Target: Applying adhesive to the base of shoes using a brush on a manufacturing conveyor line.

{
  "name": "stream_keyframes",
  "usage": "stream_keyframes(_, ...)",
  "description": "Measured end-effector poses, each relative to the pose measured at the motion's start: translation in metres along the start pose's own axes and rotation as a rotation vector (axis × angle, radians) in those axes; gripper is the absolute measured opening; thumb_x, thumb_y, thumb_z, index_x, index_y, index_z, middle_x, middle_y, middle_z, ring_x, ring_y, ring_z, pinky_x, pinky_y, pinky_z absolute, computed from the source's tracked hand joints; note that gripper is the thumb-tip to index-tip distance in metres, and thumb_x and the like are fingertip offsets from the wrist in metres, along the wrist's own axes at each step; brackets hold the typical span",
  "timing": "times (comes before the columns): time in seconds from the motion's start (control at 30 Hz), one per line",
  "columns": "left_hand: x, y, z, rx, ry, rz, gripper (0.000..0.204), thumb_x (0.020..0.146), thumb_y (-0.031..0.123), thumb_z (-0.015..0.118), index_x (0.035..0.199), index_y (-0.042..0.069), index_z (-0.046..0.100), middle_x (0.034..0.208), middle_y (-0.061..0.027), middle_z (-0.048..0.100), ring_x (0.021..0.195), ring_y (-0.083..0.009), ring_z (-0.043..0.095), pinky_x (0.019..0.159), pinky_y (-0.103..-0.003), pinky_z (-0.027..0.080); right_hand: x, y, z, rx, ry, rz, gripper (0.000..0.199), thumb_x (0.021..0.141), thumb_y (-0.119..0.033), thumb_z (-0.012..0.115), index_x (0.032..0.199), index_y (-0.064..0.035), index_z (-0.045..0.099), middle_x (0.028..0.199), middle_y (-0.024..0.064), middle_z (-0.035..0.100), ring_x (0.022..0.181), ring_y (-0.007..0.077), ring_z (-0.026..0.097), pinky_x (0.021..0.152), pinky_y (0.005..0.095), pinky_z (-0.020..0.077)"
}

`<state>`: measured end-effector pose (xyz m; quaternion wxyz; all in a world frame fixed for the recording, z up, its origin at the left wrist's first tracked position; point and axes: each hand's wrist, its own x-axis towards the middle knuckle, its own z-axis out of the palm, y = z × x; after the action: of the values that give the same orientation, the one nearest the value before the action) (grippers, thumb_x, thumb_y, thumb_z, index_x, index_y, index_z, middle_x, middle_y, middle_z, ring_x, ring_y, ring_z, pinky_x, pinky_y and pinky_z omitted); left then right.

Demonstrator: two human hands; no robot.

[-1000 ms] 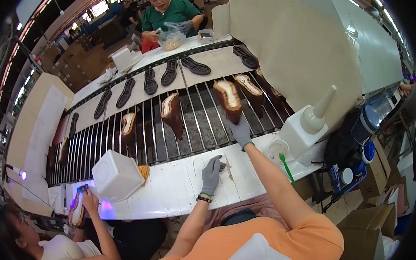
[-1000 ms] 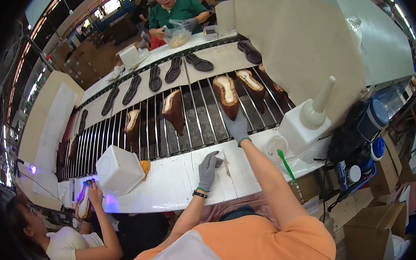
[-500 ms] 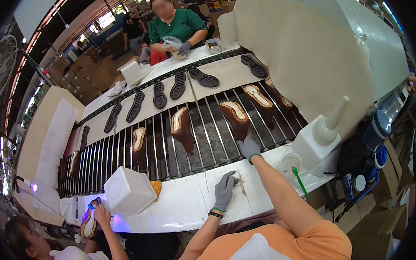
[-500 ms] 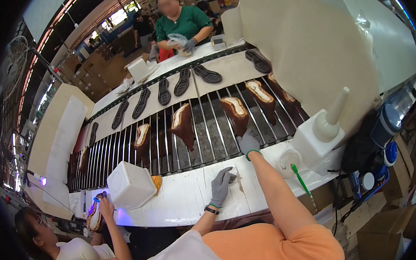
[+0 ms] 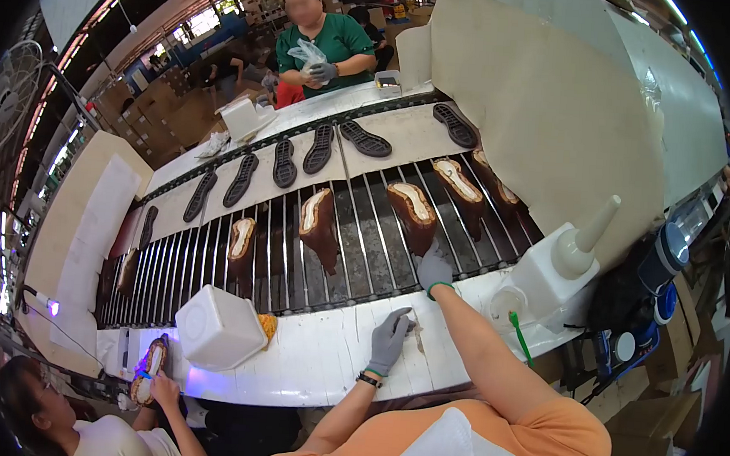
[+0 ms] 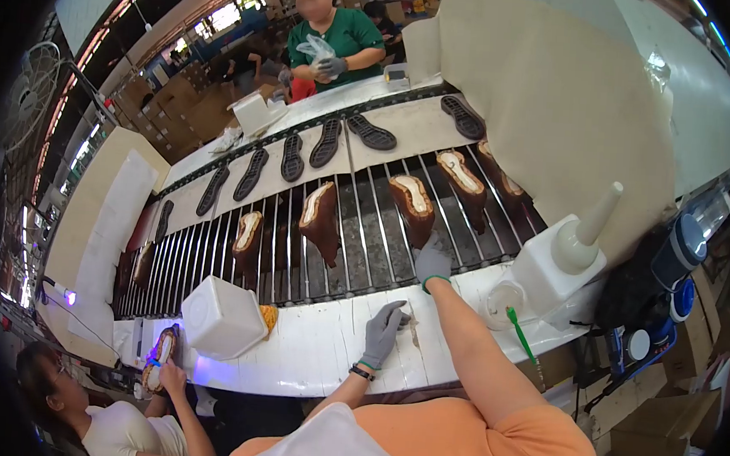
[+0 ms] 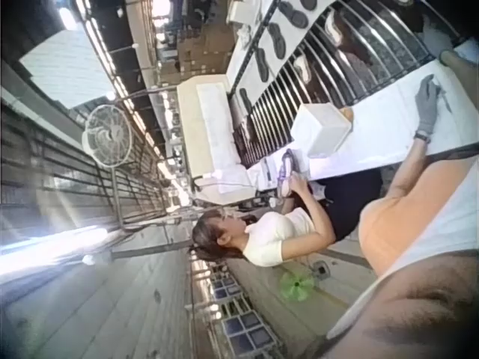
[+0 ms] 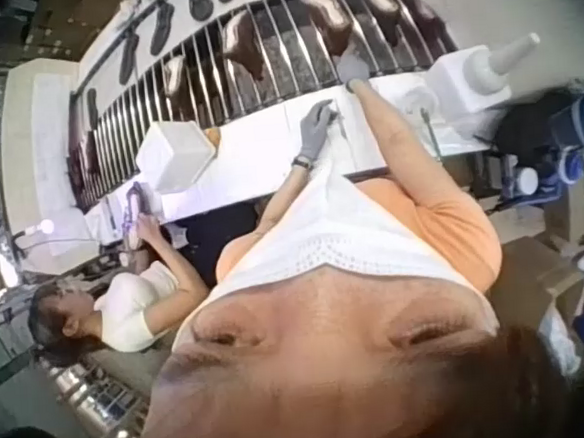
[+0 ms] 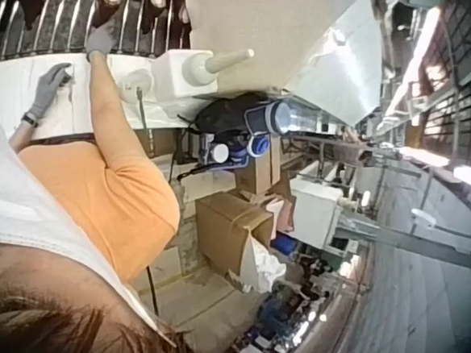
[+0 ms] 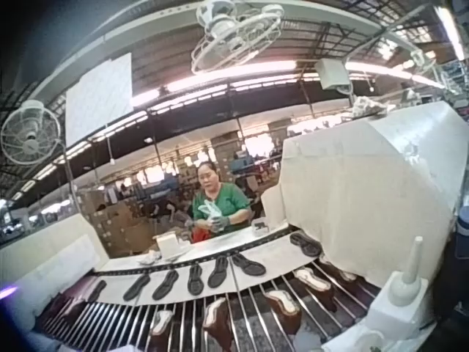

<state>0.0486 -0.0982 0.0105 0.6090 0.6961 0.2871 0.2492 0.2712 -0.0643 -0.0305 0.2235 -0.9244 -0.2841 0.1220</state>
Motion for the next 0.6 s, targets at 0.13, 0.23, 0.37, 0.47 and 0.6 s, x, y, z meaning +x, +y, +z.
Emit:
stream_keyframes(0.13,-0.002,-0.002,0.002,0.024,0.014,0.028,0.031,0.103,0.02,0.049,0.125,0.002,0.061,0.091,-0.0093,0.072,0.083,-0.0137,0.069,0.075,-0.027,0.055,-0.002,0.0,-0.007,-0.004,0.005,-0.02,0.081,0.093,-0.043,0.058,0.151,-0.005,0.017,0.128,0.0259,0.056,0.107,0.0423,0.062,0.09,0.0528,0.0478)
stream_keyframes(0.23,-0.006,-0.007,0.001,0.022,0.054,0.056,0.031,0.103,0.021,0.05,0.125,0.003,0.061,0.09,-0.0094,0.072,0.081,-0.0138,0.069,0.075,-0.027,0.055,-0.018,-0.005,-0.016,0.0,0.114,-0.07,0.086,0.09,-0.042,0.061,0.154,-0.0043,0.017,0.14,0.026,0.046,0.127,0.0413,0.047,0.103,0.0533,0.039)
stream_keyframes(0.37,0.007,-0.021,0.006,-0.079,0.146,0.009,0.036,0.104,0.028,0.045,0.126,0.004,0.061,0.09,-0.0088,0.071,0.074,-0.0107,0.066,0.07,-0.025,0.054,-0.082,-0.009,-0.02,0.327,0.47,-0.5,0.071,0.094,-0.031,0.059,0.15,-0.0004,0.028,0.142,0.0255,0.044,0.128,0.0409,0.045,0.106,0.0506,0.0364)
stream_keyframes(0.47,0.03,-0.03,0.018,-0.257,0.185,-0.14,0.048,0.105,0.04,0.037,0.128,0.005,0.061,0.105,-0.0118,0.071,0.094,-0.019,0.067,0.082,-0.03,0.051,-0.148,0.003,-0.013,0.631,0.213,-0.604,0.049,0.097,-0.021,0.053,0.14,0.0005,0.045,0.135,0.0234,0.053,0.125,0.0385,0.051,0.109,0.0445,0.0364)
stream_keyframes(0.6,0.025,-0.03,0.032,0.1,0.244,0.172,0.04,0.104,0.031,0.043,0.119,0.002,0.066,0.103,-0.0104,0.073,0.089,-0.0216,0.066,0.083,-0.032,0.05,-0.183,0.028,-0.012,0.768,0.118,-0.572,0.038,0.097,-0.013,0.049,0.131,0.0011,0.056,0.129,0.0219,0.06,0.124,0.0358,0.055,0.108,0.0411,0.0393)
